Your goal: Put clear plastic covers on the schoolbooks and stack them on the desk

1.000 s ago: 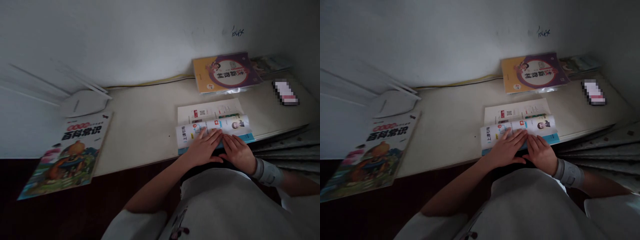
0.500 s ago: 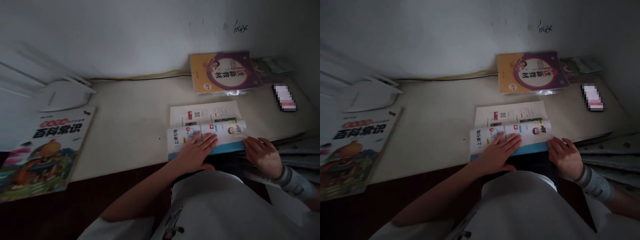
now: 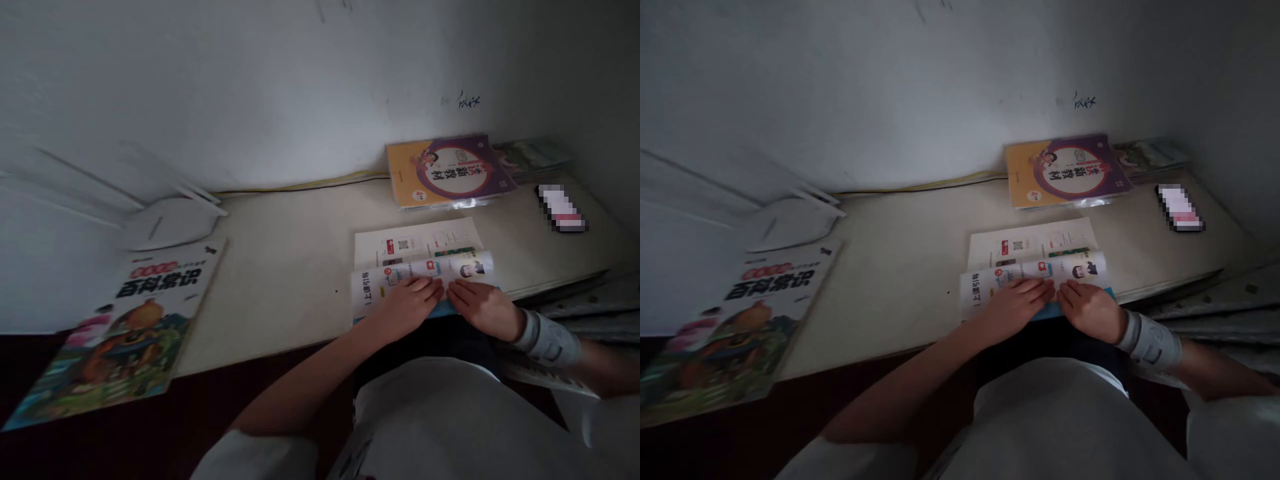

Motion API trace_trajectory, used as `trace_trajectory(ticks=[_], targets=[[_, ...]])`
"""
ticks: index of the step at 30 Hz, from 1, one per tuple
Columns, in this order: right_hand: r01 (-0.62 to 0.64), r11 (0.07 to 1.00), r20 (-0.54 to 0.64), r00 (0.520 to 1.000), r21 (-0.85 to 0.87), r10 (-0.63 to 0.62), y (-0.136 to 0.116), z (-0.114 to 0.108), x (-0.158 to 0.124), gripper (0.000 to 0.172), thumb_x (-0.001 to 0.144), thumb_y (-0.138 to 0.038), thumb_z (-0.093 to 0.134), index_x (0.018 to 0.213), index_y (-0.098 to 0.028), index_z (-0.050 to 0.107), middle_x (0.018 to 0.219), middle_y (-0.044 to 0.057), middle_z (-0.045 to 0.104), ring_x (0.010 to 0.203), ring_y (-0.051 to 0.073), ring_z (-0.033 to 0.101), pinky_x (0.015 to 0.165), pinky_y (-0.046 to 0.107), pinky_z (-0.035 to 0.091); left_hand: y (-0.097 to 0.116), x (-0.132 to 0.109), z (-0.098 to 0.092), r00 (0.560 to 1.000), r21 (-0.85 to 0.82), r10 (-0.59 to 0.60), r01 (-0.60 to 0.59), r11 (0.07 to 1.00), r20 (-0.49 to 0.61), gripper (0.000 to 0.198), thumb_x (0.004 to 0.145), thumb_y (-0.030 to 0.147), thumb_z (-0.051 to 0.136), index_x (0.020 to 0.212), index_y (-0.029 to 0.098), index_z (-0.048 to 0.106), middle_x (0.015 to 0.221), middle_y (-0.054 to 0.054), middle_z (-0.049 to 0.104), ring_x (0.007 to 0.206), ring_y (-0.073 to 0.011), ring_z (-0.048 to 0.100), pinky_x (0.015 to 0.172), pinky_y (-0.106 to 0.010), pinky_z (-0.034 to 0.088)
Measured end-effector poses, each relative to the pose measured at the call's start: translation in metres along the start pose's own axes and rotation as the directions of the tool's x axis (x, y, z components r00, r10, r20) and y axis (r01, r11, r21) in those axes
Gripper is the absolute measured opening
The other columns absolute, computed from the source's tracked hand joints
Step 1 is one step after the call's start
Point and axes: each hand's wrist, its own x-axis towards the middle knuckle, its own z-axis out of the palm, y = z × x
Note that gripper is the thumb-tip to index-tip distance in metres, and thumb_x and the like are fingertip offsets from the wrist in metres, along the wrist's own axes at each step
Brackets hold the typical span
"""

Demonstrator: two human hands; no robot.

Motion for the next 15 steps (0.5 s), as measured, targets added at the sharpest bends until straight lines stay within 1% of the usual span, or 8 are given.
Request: trace_trajectory(ticks=[2, 4, 6, 7, 9, 11, 13, 15], targets=[[-0.018, 1.000, 0.077, 0.997, -0.001, 0.018, -0.002, 0.001, 0.002, 0.036, 0.090, -0.004, 0.037, 0.105, -0.014, 0.069, 0.104, 0.014, 0.071, 0.097, 0.023, 0.065, 0.077, 0.035, 0.054, 0.003, 0.005, -0.001, 0.999, 0.078, 0.044, -0.043, 0.996, -0.014, 0.027, 0.094, 0.015, 0.048, 0.115, 0.012, 0.064, 0.124, -0.011, 0.066, 0.108, -0.0189, 0.062, 0.086, -0.030, 0.047], [-0.032, 0.999, 0.147, 0.989, 0.034, 0.027, -0.001, -0.003, 0.003, 0.037, 0.089, -0.003, 0.038, 0.103, -0.016, 0.069, 0.101, 0.013, 0.071, 0.092, 0.022, 0.065, 0.075, 0.034, 0.052, 0.005, 0.011, -0.001, 0.997, 0.144, 0.074, -0.071, 0.987, -0.015, 0.026, 0.091, 0.011, 0.049, 0.111, 0.008, 0.066, 0.116, -0.016, 0.068, 0.100, -0.0210, 0.066, 0.080, -0.030, 0.049], [-0.029, 0.998, 0.170, 0.985, 0.061, 0.018, 0.000, -0.007, 0.006, 0.034, 0.089, -0.003, 0.040, 0.098, -0.016, 0.069, 0.095, 0.012, 0.071, 0.085, 0.021, 0.065, 0.071, 0.033, 0.050, 0.004, 0.016, -0.002, 0.996, 0.158, 0.086, -0.085, 0.984, 0.000, 0.024, 0.089, 0.007, 0.047, 0.104, 0.005, 0.066, 0.104, -0.018, 0.071, 0.090, -0.0221, 0.068, 0.071, -0.031, 0.051], [-0.014, 0.998, 0.156, 0.988, 0.056, 0.005, 0.001, -0.008, 0.007, 0.031, 0.089, -0.004, 0.041, 0.095, -0.015, 0.069, 0.091, 0.012, 0.071, 0.081, 0.020, 0.064, 0.069, 0.033, 0.049, 0.003, 0.018, -0.004, 0.996, 0.139, 0.088, -0.089, 0.986, 0.015, 0.023, 0.089, 0.006, 0.046, 0.100, 0.005, 0.066, 0.097, -0.017, 0.072, 0.083, -0.0219, 0.069, 0.065, -0.030, 0.051], [0.019, 1.000, 0.091, 0.996, 0.007, -0.020, 0.005, -0.011, 0.012, 0.027, 0.090, -0.006, 0.043, 0.090, -0.014, 0.068, 0.084, 0.010, 0.070, 0.073, 0.019, 0.062, 0.065, 0.033, 0.046, -0.002, 0.021, -0.010, 0.996, 0.086, 0.079, -0.082, 0.993, 0.041, 0.022, 0.090, 0.006, 0.044, 0.094, 0.007, 0.066, 0.085, -0.014, 0.072, 0.072, -0.0201, 0.069, 0.056, -0.029, 0.050], [0.026, 0.998, 0.002, 1.000, -0.060, -0.026, 0.009, -0.017, 0.018, 0.025, 0.091, -0.008, 0.044, 0.086, -0.014, 0.067, 0.076, 0.008, 0.068, 0.066, 0.017, 0.059, 0.063, 0.031, 0.043, -0.006, 0.021, -0.019, 0.998, 0.081, 0.055, -0.056, 0.995, 0.016, 0.023, 0.090, 0.007, 0.043, 0.095, 0.007, 0.065, 0.084, -0.013, 0.071, 0.066, -0.0186, 0.068, 0.054, -0.028, 0.050], [-0.003, 0.993, -0.081, 0.997, -0.119, -0.007, 0.015, -0.026, 0.027, 0.026, 0.091, -0.009, 0.043, 0.083, -0.014, 0.067, 0.071, 0.006, 0.066, 0.062, 0.015, 0.057, 0.061, 0.030, 0.040, -0.009, 0.020, -0.030, 0.996, 0.136, 0.012, 0.000, 0.991, -0.089, 0.025, 0.090, 0.006, 0.042, 0.102, 0.005, 0.064, 0.093, -0.015, 0.072, 0.073, -0.0191, 0.070, 0.060, -0.028, 0.052], [-0.036, 0.988, -0.122, 0.992, -0.148, 0.018, 0.022, -0.036, 0.037, 0.028, 0.092, -0.009, 0.041, 0.085, -0.015, 0.068, 0.072, 0.006, 0.066, 0.062, 0.015, 0.056, 0.061, 0.031, 0.038, -0.013, 0.020, -0.041, 0.975, 0.182, -0.045, 0.086, 0.980, -0.217, 0.027, 0.090, 0.006, 0.041, 0.105, 0.004, 0.063, 0.100, -0.017, 0.071, 0.085, -0.0206, 0.070, 0.070, -0.030, 0.054]])
